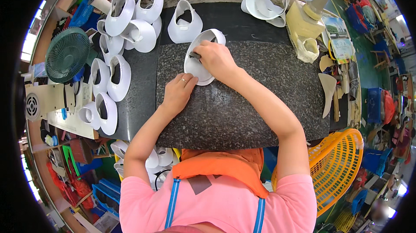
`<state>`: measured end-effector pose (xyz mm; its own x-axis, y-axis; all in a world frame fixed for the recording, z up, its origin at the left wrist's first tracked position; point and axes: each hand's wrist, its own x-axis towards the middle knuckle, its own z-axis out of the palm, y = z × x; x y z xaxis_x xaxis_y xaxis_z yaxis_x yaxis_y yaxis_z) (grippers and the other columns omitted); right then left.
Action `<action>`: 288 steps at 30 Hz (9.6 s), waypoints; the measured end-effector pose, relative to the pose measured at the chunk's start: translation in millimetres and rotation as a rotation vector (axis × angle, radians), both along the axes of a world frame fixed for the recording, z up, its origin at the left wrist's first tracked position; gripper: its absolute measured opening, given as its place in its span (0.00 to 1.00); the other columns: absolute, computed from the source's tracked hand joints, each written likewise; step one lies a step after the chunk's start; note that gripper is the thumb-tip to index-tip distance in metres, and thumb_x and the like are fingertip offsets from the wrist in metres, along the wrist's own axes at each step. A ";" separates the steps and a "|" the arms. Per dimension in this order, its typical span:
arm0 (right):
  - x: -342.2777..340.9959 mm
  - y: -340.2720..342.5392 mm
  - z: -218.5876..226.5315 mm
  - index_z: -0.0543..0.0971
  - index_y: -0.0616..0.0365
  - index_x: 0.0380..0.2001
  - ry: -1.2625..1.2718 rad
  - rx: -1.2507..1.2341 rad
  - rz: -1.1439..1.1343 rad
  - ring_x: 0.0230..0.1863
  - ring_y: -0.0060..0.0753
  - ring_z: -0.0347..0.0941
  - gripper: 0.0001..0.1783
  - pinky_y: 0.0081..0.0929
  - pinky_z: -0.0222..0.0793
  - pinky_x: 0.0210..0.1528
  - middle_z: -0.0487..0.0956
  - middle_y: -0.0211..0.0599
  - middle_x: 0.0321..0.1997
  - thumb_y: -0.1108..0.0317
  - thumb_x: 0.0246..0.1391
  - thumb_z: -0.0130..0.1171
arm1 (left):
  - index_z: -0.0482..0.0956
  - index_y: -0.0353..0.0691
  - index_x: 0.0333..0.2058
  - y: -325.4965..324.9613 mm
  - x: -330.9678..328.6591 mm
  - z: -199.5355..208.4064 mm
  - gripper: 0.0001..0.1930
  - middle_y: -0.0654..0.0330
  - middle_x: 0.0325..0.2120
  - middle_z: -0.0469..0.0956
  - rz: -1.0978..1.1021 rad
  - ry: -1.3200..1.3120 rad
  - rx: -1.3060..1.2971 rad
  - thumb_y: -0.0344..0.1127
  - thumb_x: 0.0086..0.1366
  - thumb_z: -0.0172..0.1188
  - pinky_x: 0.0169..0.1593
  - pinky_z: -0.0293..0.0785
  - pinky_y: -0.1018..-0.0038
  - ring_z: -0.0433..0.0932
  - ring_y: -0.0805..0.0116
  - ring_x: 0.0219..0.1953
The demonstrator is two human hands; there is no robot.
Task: Applying glue to white shoe heel components and internal padding layers using a brush and specialized dispenser.
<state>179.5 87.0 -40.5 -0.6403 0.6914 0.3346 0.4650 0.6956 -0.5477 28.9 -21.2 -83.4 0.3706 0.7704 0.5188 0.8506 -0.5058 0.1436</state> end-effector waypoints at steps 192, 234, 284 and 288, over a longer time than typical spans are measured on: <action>266.3 42.1 49.1 0.76 0.57 0.32 0.100 0.025 -0.889 0.34 0.52 0.72 0.10 0.40 0.67 0.37 0.76 0.50 0.27 0.67 0.44 0.54 | 0.74 0.38 0.38 251.5 124.7 31.8 0.12 0.53 0.38 0.76 -0.077 -0.073 0.159 0.27 0.53 0.52 0.57 0.59 0.57 0.72 0.57 0.47; 286.6 -15.6 29.9 0.74 0.64 0.42 0.863 -0.608 -0.811 0.16 0.21 0.71 0.16 0.17 0.67 0.20 0.77 0.35 0.25 0.70 0.50 0.49 | 0.73 0.37 0.30 -37.3 116.0 14.3 0.10 0.57 0.29 0.71 -0.368 -0.317 0.080 0.26 0.45 0.57 0.40 0.74 0.64 0.75 0.58 0.35; 160.4 -80.6 60.7 0.79 0.61 0.29 -0.466 -0.358 0.288 0.35 0.44 0.74 0.10 0.34 0.69 0.38 0.77 0.44 0.29 0.77 0.38 0.55 | 0.75 0.34 0.29 -84.8 101.6 -4.4 0.12 0.57 0.29 0.70 -0.311 -0.121 -0.070 0.28 0.41 0.56 0.36 0.72 0.68 0.72 0.61 0.33; 155.8 -83.2 66.1 0.79 0.61 0.27 -0.484 -0.404 0.398 0.35 0.44 0.74 0.09 0.32 0.69 0.38 0.77 0.43 0.29 0.77 0.37 0.55 | 0.75 0.34 0.28 -80.4 104.5 -4.6 0.11 0.56 0.29 0.70 -0.315 -0.105 -0.004 0.28 0.42 0.55 0.38 0.72 0.66 0.72 0.59 0.36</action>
<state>335.3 3.8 25.6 -0.8791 0.3862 -0.2793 0.4742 0.6497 -0.5942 133.4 -101.6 -88.0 0.5352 0.6286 0.5643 0.6329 -0.7408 0.2249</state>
